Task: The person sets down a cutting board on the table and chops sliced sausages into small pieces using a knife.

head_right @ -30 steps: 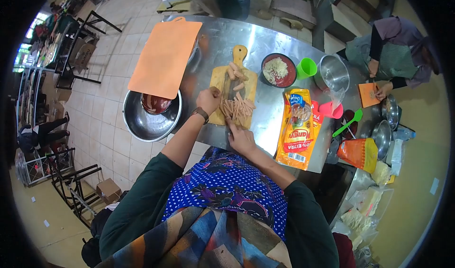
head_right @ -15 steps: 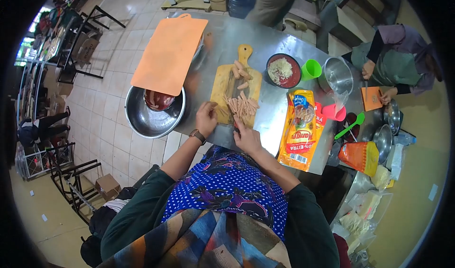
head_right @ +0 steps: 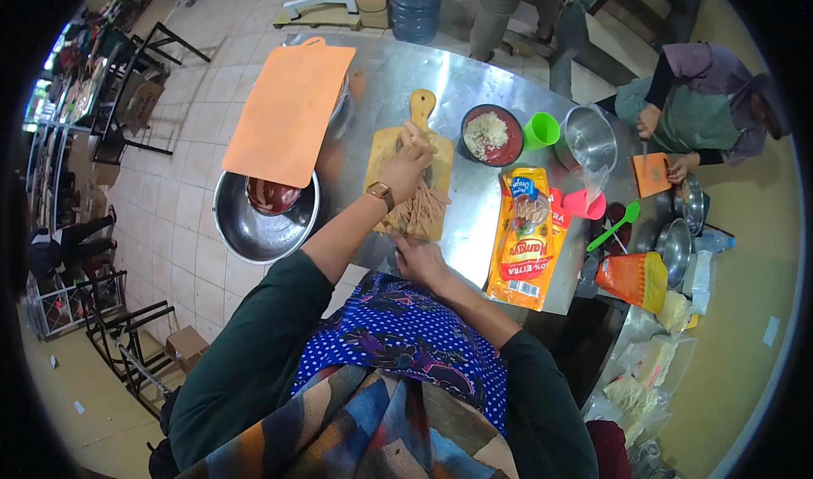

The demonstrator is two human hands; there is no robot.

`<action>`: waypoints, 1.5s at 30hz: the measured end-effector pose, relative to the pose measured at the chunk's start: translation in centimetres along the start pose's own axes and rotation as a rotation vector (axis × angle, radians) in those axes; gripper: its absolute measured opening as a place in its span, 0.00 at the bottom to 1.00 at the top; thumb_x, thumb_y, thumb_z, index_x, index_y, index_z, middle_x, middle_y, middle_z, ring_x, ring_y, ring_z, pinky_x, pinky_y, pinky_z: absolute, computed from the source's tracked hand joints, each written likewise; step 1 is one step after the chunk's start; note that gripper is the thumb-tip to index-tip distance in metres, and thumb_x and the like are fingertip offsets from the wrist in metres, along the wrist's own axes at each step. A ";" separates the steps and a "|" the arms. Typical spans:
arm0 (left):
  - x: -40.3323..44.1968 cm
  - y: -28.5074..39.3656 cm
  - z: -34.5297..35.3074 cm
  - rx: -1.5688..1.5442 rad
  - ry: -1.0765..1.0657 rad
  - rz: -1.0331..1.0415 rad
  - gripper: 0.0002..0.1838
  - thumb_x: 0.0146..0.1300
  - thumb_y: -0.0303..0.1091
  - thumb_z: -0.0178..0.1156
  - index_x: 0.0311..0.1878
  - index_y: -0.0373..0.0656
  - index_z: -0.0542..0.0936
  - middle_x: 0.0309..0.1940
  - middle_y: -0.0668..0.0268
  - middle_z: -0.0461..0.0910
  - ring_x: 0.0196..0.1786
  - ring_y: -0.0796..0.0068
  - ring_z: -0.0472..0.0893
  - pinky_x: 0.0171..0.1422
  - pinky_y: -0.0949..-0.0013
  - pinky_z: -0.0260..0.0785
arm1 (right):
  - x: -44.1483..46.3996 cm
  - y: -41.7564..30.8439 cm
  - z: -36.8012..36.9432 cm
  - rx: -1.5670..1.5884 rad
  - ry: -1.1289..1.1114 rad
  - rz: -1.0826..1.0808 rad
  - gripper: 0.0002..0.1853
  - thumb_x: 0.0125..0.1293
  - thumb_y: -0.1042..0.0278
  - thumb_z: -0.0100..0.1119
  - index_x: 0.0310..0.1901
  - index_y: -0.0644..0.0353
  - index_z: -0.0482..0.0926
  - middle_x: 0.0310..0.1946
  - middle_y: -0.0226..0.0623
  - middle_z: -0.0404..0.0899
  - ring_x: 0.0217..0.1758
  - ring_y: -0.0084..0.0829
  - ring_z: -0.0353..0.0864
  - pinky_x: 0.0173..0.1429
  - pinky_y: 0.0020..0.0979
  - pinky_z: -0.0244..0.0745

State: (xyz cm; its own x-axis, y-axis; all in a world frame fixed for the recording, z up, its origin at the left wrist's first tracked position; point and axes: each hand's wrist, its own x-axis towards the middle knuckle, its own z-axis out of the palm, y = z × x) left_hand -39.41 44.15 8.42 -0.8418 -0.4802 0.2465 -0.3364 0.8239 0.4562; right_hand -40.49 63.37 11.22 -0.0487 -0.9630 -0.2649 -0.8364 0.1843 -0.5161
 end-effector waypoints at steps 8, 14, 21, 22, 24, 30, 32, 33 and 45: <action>0.6 -1.6 0.4 0.183 -0.222 0.035 0.15 0.58 0.30 0.57 0.49 0.48 0.79 0.45 0.62 0.77 0.53 0.59 0.77 0.53 0.56 0.73 | -0.3 2.3 0.4 0.074 0.038 0.111 0.35 0.63 0.63 0.57 0.72 0.49 0.60 0.46 0.51 0.81 0.35 0.53 0.83 0.39 0.49 0.80; -1.6 -4.1 -2.4 0.199 -0.184 -0.203 0.09 0.60 0.28 0.54 0.42 0.46 0.80 0.39 0.59 0.79 0.47 0.55 0.79 0.49 0.55 0.75 | 0.0 1.5 0.8 0.093 0.188 0.014 0.35 0.62 0.64 0.58 0.72 0.49 0.60 0.47 0.53 0.81 0.35 0.52 0.84 0.38 0.47 0.80; -5.7 -3.5 -3.1 0.044 -0.082 -0.386 0.07 0.58 0.26 0.56 0.39 0.41 0.78 0.38 0.53 0.80 0.44 0.47 0.81 0.45 0.50 0.75 | 0.8 1.0 -0.3 0.089 0.124 0.162 0.37 0.58 0.67 0.60 0.71 0.53 0.63 0.37 0.51 0.83 0.34 0.53 0.83 0.39 0.49 0.79; -6.3 -2.7 -3.1 -0.012 -0.118 -0.447 0.08 0.57 0.26 0.56 0.40 0.40 0.78 0.37 0.51 0.81 0.42 0.45 0.81 0.44 0.49 0.75 | 0.7 1.2 -0.1 0.090 0.163 0.139 0.37 0.57 0.67 0.61 0.71 0.53 0.62 0.38 0.51 0.83 0.34 0.53 0.83 0.39 0.49 0.79; -8.0 -1.5 -2.0 -0.106 -0.114 -0.521 0.11 0.56 0.28 0.60 0.43 0.38 0.79 0.32 0.45 0.82 0.37 0.47 0.83 0.41 0.51 0.75 | 0.5 1.3 0.1 0.091 0.199 0.111 0.38 0.57 0.67 0.61 0.71 0.53 0.62 0.38 0.51 0.83 0.33 0.53 0.83 0.39 0.49 0.79; -10.6 1.7 -1.4 -0.432 0.077 -0.675 0.11 0.55 0.24 0.65 0.42 0.37 0.80 0.31 0.51 0.81 0.34 0.57 0.84 0.38 0.61 0.75 | 0.2 1.7 0.7 0.072 0.240 0.040 0.39 0.56 0.68 0.59 0.72 0.53 0.61 0.41 0.50 0.84 0.32 0.53 0.83 0.38 0.49 0.80; -11.0 1.8 -1.2 -0.425 0.158 -0.618 0.10 0.55 0.22 0.63 0.42 0.36 0.80 0.32 0.52 0.80 0.33 0.56 0.83 0.38 0.62 0.75 | -0.1 1.4 0.3 0.060 0.217 0.054 0.39 0.57 0.68 0.59 0.73 0.53 0.60 0.42 0.50 0.84 0.31 0.53 0.83 0.37 0.49 0.80; -11.2 1.6 -1.2 -0.425 0.202 -0.526 0.10 0.55 0.21 0.62 0.42 0.36 0.80 0.33 0.53 0.79 0.34 0.55 0.83 0.39 0.62 0.75 | -0.3 1.4 0.3 0.059 0.216 0.051 0.39 0.57 0.68 0.59 0.73 0.53 0.60 0.42 0.50 0.84 0.31 0.53 0.83 0.37 0.49 0.80; -11.6 1.1 -1.3 -0.396 0.256 -0.416 0.06 0.54 0.20 0.63 0.36 0.35 0.83 0.35 0.53 0.80 0.38 0.52 0.82 0.42 0.60 0.75 | -0.1 1.5 0.7 0.051 0.241 0.008 0.39 0.58 0.67 0.59 0.73 0.51 0.61 0.42 0.50 0.83 0.34 0.50 0.84 0.37 0.46 0.80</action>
State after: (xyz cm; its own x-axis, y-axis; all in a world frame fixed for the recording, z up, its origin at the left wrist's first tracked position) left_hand -29.48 50.19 7.19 -0.5296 -0.8339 0.1552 -0.3907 0.4023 0.8279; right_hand -41.37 63.85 9.91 -0.1893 -0.9794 -0.0703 -0.8072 0.1959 -0.5568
